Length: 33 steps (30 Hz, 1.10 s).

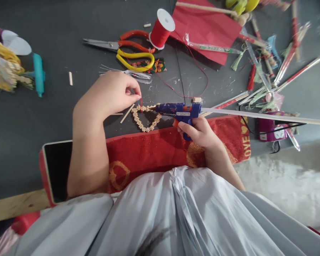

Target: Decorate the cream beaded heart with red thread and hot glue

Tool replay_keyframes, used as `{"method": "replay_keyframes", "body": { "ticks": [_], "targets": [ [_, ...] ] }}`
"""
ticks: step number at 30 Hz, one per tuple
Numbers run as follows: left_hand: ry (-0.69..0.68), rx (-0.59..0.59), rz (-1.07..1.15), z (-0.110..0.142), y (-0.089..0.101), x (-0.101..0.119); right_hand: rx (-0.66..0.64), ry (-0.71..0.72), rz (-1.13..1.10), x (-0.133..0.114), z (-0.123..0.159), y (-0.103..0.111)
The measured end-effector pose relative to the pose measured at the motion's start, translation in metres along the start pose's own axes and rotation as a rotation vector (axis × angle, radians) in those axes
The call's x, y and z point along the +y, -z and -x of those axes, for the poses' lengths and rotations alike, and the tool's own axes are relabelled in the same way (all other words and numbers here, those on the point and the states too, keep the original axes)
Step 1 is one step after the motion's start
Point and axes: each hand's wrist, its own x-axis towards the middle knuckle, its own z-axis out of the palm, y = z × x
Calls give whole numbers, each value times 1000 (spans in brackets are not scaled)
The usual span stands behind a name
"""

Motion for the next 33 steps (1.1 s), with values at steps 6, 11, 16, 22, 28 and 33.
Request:
{"method": "replay_keyframes", "body": {
  "ticks": [6,11,16,22,28,33],
  "targets": [
    [-2,30,-23,-2,-3,-1,0,74,82,2,-1,-1],
    [-41,22,-9,-1,-3,0,5,90,92,2,-1,-1],
    [-68,27,9,-2,-4,1,9,69,81,5,0,-2],
    [-58,28,30,-5,-10,3,25,27,76,7,2,0],
    [-73,51,38,-7,-13,6,8,57,48,0,3,3],
    [-75,70,21,-8,-14,6,26,84,49,0,3,3]
  ]
}}
